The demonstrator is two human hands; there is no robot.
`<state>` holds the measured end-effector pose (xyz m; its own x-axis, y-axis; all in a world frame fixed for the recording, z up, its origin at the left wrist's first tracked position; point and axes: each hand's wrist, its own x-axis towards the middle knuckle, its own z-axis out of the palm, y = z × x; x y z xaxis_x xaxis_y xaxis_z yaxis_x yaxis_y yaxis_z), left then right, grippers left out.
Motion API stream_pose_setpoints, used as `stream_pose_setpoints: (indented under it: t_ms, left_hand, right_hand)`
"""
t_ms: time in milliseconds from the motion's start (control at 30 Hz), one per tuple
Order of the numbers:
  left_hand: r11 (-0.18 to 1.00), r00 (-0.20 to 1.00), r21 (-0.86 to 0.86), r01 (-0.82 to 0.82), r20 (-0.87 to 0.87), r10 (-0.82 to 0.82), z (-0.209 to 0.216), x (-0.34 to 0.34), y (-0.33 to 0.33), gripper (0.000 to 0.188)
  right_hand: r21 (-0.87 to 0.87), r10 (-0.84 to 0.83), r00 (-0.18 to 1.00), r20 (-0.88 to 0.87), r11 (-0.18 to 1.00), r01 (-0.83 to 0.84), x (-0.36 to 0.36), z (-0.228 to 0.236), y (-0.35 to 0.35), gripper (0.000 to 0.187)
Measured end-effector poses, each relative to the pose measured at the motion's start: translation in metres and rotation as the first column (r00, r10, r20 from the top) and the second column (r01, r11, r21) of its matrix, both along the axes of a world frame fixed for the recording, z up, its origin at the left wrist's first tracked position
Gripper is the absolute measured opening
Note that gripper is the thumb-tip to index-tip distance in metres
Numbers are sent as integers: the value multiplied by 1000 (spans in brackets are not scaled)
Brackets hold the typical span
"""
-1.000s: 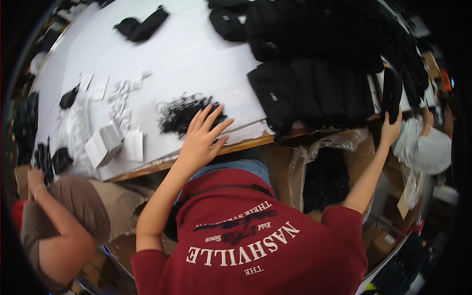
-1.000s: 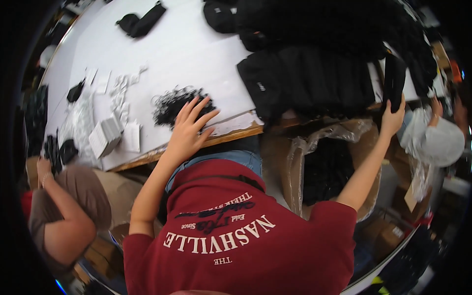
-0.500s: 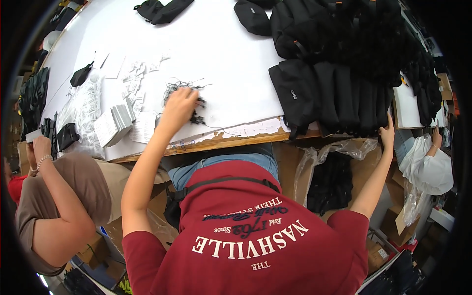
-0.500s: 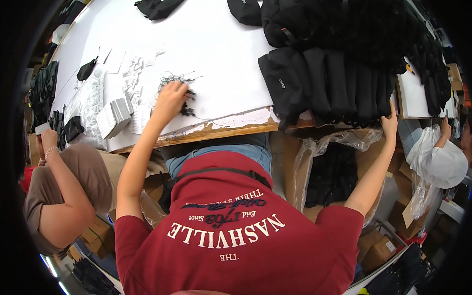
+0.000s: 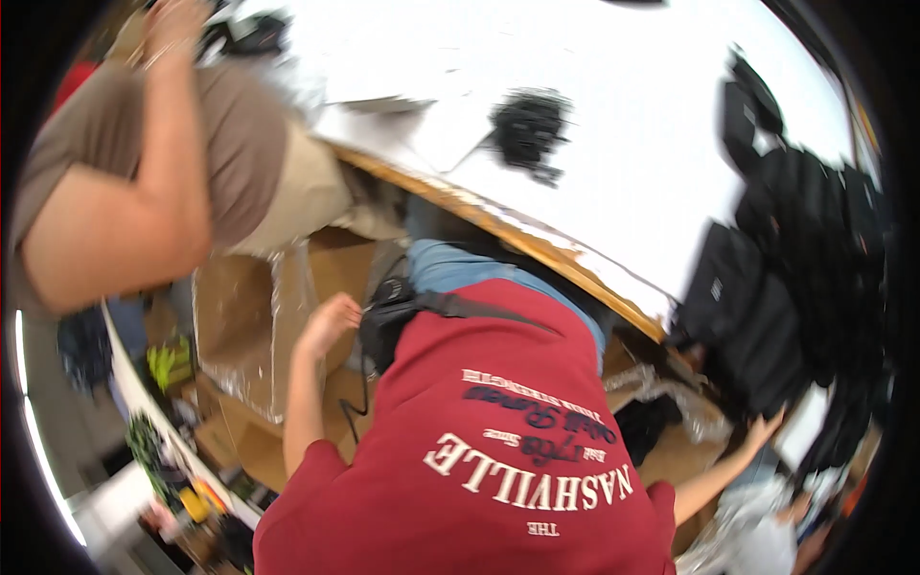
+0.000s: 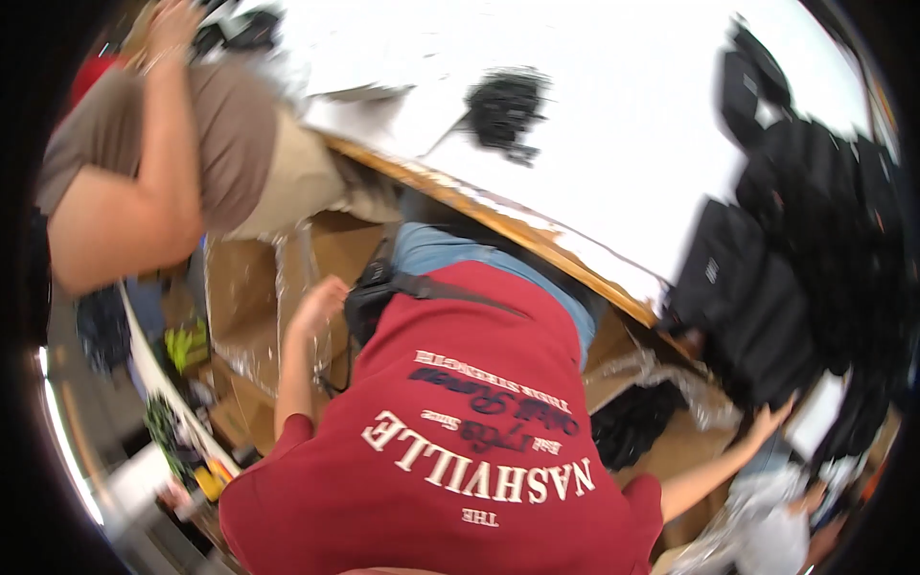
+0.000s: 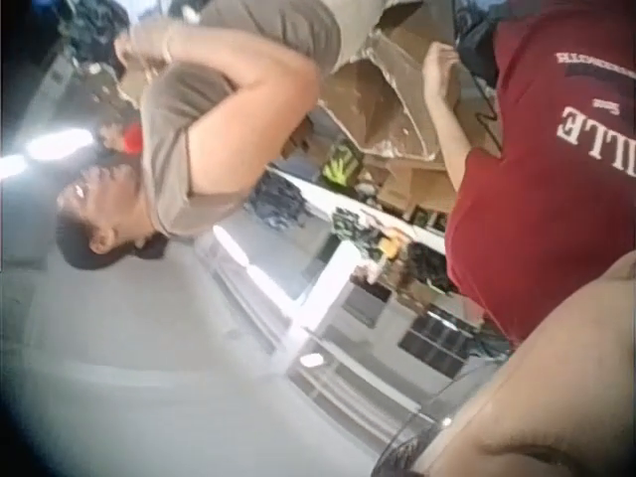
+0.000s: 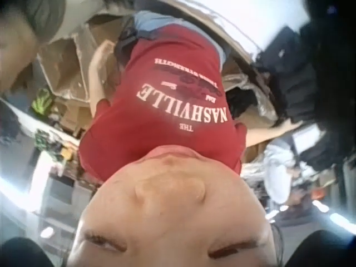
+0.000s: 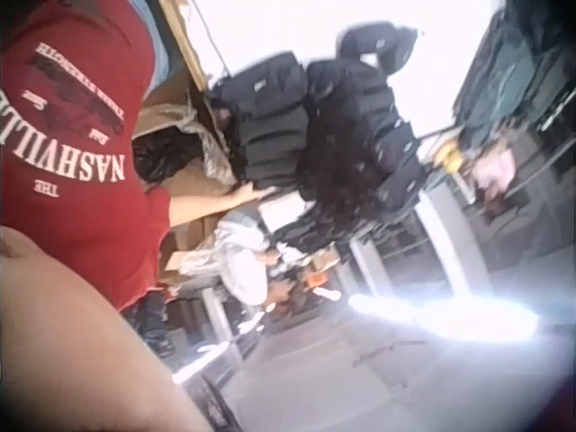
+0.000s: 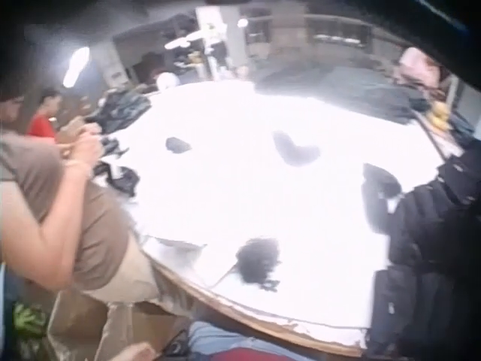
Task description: Attaching tags and organizing black zipper pouches on a production line.
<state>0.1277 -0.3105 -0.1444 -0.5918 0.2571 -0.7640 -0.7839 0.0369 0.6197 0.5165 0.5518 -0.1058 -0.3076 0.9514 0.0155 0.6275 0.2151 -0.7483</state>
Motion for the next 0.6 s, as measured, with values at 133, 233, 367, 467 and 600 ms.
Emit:
stream_pose_setpoints:
  t_ms: [133,233,367,467,600]
  left_hand:
    - [897,901,-246,366,-148,-408,-74,153,-1,15]
    - [937,963,-311,157,-164,-216,-52,204,-13,15]
    - [948,977,-307,-80,-212,13,-48,244,-3,16]
    - [931,962,-299,-210,-234,142,-40,250,6,16]
    - [921,954,-271,-281,-183,237,-23,261,24,17]
  right_hand:
    - [160,132,991,20,978,-134,-10,11,46,76]
    - [53,239,971,0,970,-238,-98,-22,31,76]
    - [-46,317,949,3,948,-316,-181,-25,36,74]
    - [-124,334,942,19,936,-329,-224,-25,33,73]
    - [-210,275,954,121,946,-246,-209,11,39,72]
